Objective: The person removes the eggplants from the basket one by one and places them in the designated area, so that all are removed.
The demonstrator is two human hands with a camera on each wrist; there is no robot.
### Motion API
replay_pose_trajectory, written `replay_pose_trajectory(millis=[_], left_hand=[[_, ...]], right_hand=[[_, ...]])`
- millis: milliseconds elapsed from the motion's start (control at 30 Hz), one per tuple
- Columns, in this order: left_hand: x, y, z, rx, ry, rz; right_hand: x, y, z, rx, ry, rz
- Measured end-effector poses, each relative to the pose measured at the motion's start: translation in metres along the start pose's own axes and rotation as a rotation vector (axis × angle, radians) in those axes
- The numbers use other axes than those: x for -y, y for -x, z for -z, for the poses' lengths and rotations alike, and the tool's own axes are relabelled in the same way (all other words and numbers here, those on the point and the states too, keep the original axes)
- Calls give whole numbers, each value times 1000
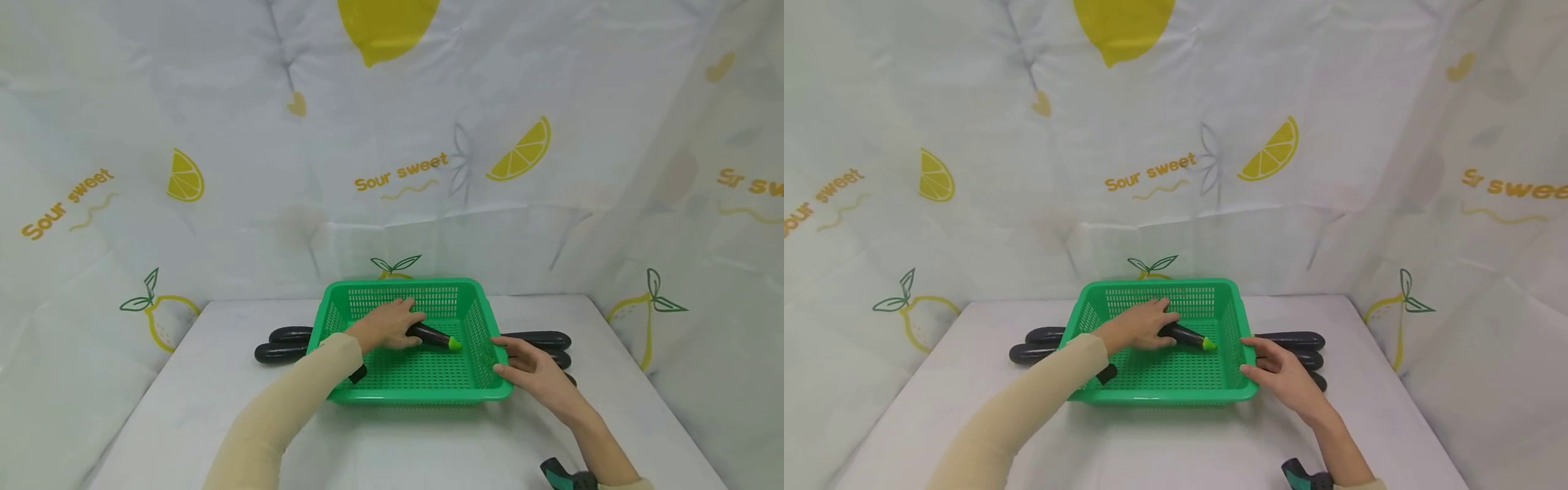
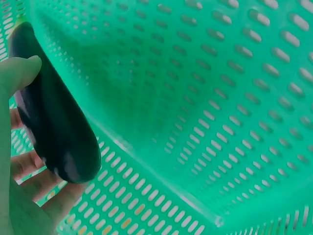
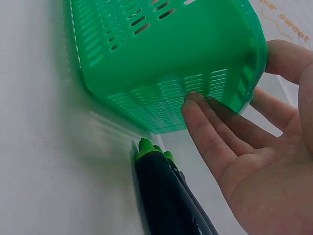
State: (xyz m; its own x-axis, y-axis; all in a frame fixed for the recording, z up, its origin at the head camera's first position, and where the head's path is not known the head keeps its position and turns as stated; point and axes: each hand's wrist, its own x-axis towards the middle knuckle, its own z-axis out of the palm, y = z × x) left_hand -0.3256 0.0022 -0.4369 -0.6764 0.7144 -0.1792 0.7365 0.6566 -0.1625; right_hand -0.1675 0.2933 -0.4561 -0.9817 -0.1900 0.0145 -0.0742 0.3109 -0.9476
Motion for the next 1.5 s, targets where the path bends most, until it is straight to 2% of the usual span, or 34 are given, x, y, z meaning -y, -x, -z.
replay_pose_trajectory(millis=[267,467,933,1400,1500], left_hand=[[12,14,13,-51,-8,16],[17,25,24,-104,-58,15],[29,65,43,-206,-59,20],[48,109,45,-413,-7,2],[52,120,45,-436,-2,12]], right_hand=[[-1,-1,0,4,2,-1],[-1,-1,0,0,8,1],[-2,-1,1,3,12,-2],[-2,-2,0,-3,16,-4],[-2,-1,0,-3,12,-6]])
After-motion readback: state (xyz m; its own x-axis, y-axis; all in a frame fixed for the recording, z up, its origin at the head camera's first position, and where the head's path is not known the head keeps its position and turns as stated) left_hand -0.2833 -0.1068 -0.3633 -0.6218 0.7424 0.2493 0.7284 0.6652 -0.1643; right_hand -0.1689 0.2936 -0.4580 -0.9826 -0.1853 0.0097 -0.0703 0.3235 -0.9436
